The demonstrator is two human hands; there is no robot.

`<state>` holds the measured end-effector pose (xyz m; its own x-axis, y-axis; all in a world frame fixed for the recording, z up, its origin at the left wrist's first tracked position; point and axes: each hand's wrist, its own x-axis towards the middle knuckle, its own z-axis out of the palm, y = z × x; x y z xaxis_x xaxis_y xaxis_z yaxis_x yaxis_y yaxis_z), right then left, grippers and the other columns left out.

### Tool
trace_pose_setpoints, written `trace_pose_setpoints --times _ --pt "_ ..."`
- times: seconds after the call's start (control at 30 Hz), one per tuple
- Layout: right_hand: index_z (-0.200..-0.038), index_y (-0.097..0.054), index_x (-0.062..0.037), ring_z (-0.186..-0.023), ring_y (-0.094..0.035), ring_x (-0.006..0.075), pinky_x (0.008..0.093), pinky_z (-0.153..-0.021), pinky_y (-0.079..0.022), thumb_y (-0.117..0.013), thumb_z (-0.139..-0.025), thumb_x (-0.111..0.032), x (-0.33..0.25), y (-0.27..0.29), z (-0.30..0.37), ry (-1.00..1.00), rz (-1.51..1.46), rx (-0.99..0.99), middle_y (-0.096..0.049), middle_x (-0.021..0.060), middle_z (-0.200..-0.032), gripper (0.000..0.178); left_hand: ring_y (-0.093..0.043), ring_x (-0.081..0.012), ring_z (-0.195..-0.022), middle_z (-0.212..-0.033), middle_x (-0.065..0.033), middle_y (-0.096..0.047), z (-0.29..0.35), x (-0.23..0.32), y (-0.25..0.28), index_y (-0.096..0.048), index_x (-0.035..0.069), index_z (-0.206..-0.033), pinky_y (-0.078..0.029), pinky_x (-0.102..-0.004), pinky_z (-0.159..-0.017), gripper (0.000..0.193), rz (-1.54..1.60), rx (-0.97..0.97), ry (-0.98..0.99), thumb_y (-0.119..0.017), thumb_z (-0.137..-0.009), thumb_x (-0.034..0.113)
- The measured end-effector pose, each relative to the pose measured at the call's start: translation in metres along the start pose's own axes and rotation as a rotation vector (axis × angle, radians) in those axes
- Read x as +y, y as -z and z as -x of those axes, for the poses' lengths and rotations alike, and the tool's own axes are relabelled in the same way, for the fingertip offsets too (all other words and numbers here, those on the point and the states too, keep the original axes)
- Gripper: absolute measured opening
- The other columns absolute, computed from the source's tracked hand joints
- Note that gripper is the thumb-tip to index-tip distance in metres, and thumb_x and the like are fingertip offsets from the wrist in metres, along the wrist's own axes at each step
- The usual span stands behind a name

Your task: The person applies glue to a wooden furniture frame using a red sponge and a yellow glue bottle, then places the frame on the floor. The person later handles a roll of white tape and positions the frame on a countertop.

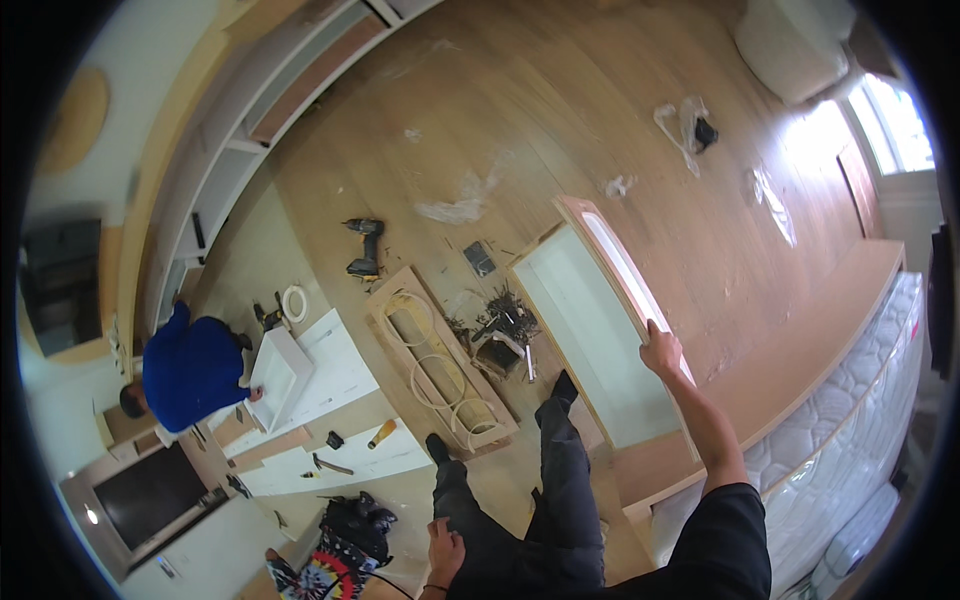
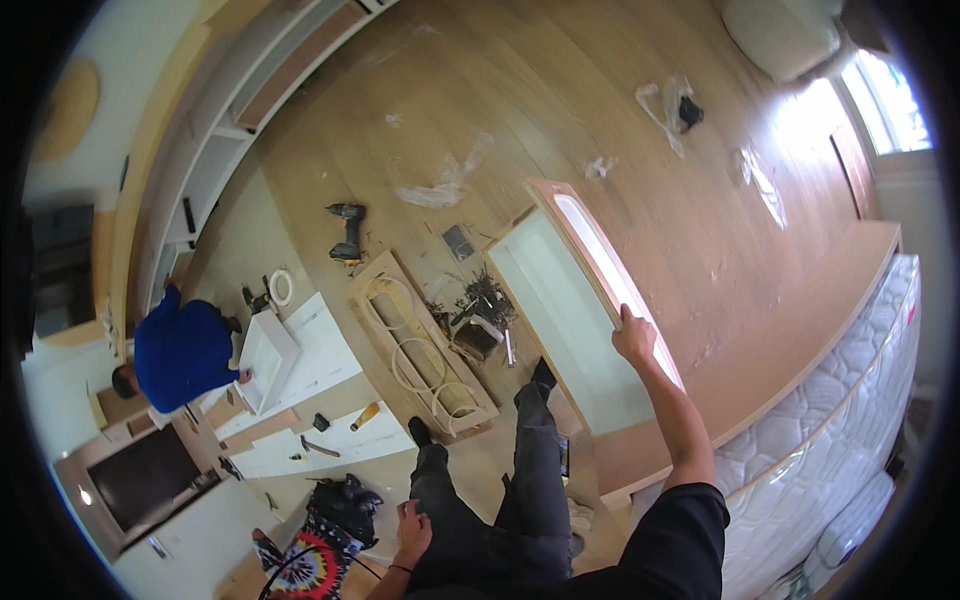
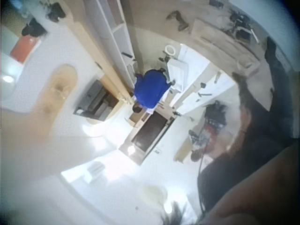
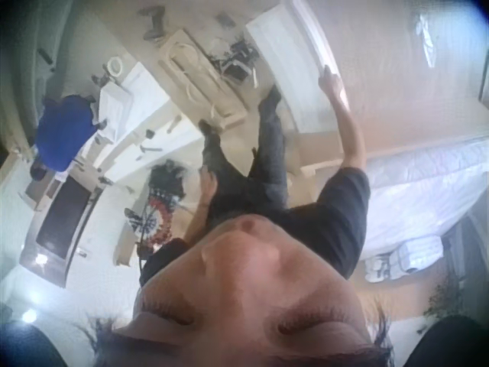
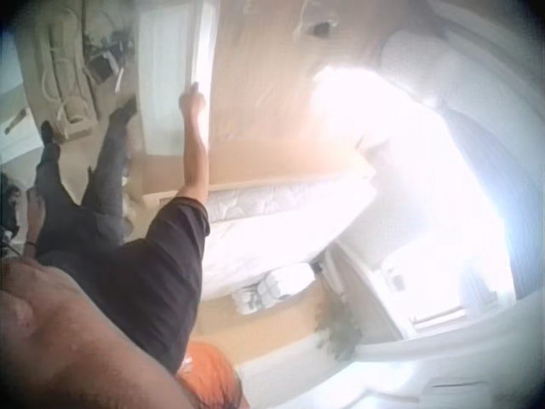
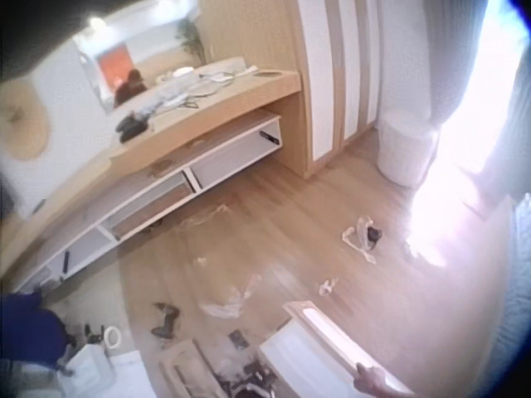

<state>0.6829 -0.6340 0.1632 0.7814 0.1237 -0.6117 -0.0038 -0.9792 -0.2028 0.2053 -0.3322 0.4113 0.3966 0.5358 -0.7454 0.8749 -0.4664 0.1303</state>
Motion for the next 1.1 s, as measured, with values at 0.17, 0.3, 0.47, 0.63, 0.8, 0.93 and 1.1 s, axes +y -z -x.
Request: trace_pose_setpoints --times 0.17,0.3,0.47,0.63,0.8,0.93,1.1 --pt "-0.119 -0.058 -0.0108 -0.088 -0.068 0.0422 0.0509 -0.077 -0.055 -0.060 -0.077 -0.011 -0.019 0.069 0.034 -0.028 0.012 -0.009 -0.070 0.0227 -0.090 0.042 -0.053 -0.0455 -0.113 -0.125 -0.0254 -0.046 0.006 0.084 0.022 -0.044 0.000 -0.130 -0.049 -0.0471 -0.094 0.045 0.196 0.129 -0.190 -0.056 -0.088 0.008" --pt "-0.135 -0.053 -0.0112 -0.094 -0.068 0.0418 0.0507 -0.084 -0.054 -0.061 -0.076 -0.016 -0.049 0.150 0.079 -0.004 0.081 -0.057 -0.070 0.0250 -0.098 0.059 -0.055 -0.0405 -0.109 -0.124 -0.0258 -0.049 -0.009 0.156 0.027 -0.044 -0.003 -0.129 -0.050 -0.0418 -0.093 0.044 0.416 0.270 -0.408 -0.057 -0.089 0.009" --pt "-0.140 -0.052 -0.0113 -0.096 -0.067 0.0427 0.0498 -0.090 -0.053 -0.066 -0.073 -0.020 -0.075 0.280 0.159 0.106 0.135 -0.053 -0.070 0.0254 -0.103 0.069 -0.055 -0.0274 -0.116 -0.132 -0.0194 -0.048 -0.085 0.234 -0.023 -0.044 0.003 -0.136 -0.047 -0.0350 -0.093 0.055 1.196 -0.316 0.216 -0.047 -0.100 0.044" --pt "-0.132 -0.059 -0.0070 -0.078 -0.070 0.0380 0.0456 -0.079 -0.057 -0.067 -0.069 -0.018 -0.144 0.455 0.272 0.251 0.163 0.057 -0.071 0.0246 -0.087 0.065 -0.042 -0.0313 -0.135 -0.146 -0.0141 -0.043 -0.129 0.316 0.002 -0.040 0.012 -0.145 -0.031 -0.0502 -0.112 0.075 1.595 -0.530 0.429 -0.030 -0.096 0.069" --pt "-0.128 -0.062 -0.0057 -0.062 -0.068 0.0337 0.0415 -0.070 -0.057 -0.065 -0.067 -0.013 -0.242 0.564 0.333 0.354 0.187 0.191 -0.070 0.0212 -0.077 0.062 -0.060 -0.0277 -0.118 -0.129 -0.0127 -0.060 -0.087 0.366 0.158 -0.054 0.006 -0.132 -0.048 -0.0463 -0.102 0.067 1.826 -1.031 -0.310 -0.037 -0.098 0.061" --pt "-0.128 -0.061 -0.0039 -0.061 -0.067 0.0342 0.0422 -0.067 -0.056 -0.069 -0.066 -0.011 -0.347 0.578 0.326 0.471 0.356 0.177 -0.068 0.0186 -0.071 0.063 -0.067 -0.0286 -0.104 -0.117 -0.0115 -0.066 -0.121 0.343 0.220 -0.058 0.006 -0.126 -0.056 -0.0455 -0.090 0.062 1.983 -1.158 -0.230 -0.038 -0.099 0.057" --pt "-0.131 -0.057 -0.0004 -0.065 -0.067 0.0378 0.0466 -0.067 -0.055 -0.070 -0.067 -0.015 -0.459 0.558 0.252 0.642 0.639 0.146 -0.067 0.0194 -0.070 0.067 -0.066 -0.0284 -0.104 -0.117 -0.0117 -0.066 -0.221 0.319 0.286 -0.058 0.006 -0.127 -0.056 -0.0453 -0.090 0.062 2.038 -1.154 -0.204 -0.037 -0.099 0.058"
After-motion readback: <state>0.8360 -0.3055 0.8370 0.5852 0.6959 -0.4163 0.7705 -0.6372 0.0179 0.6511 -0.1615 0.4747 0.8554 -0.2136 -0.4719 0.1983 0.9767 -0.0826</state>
